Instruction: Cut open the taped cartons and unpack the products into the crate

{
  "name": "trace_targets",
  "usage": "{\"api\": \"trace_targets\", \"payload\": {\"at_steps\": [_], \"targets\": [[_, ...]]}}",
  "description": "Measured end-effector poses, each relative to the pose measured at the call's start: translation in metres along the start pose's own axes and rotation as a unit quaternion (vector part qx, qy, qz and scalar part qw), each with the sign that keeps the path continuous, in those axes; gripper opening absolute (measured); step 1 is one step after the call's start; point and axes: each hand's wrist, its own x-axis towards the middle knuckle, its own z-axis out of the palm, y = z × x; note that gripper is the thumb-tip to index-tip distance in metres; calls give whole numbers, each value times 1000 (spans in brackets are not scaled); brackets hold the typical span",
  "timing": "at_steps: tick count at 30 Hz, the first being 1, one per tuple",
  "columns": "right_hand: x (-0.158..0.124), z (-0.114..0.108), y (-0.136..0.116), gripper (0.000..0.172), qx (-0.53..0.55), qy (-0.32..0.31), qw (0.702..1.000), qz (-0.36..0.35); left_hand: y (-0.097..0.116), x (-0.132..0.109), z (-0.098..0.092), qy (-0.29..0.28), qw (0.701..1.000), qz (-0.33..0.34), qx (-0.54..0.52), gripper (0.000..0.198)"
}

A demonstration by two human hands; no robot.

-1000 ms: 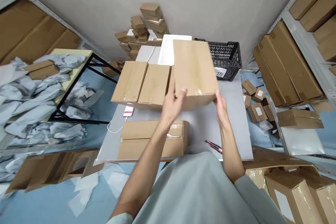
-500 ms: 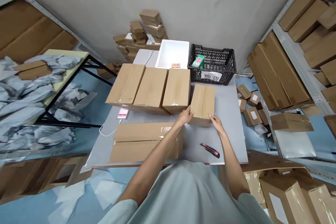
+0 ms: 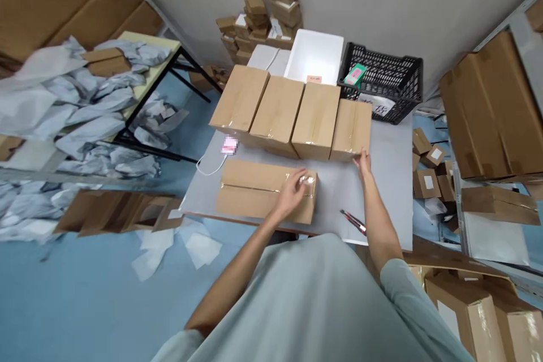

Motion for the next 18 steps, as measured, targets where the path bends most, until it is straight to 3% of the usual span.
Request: {"api": "trace_targets", "payload": {"at_steps": [2,4,6,8,10,12,14,18], "targets": [[-12,11,13,93,62,-1,997,45,-33,-33,-57,107,992,40,49,45],[-49,24,31,92,89,-14,992,83,-72,-61,-115,207,975,12,80,47],[-108,39,52,89,113,-46,986,110,-114,-82,-164,273,954,-97,75,52],[-177,57,70,85,148,-116,974,124,-152,-98,-197,275,929,-249,2,53],[-240,76,81,83,182,-162,964,107,-183,-108,-208,228,913,-334,-57,52],[-286,95,83,81,196,-163,962,93,-204,-114,-203,169,916,-353,-90,54],[-312,110,76,76,190,-126,970,86,-219,-119,-190,122,922,-348,-115,55],[-329,127,55,71,159,-25,982,95,-234,-127,-176,70,941,-303,-132,59]]}}
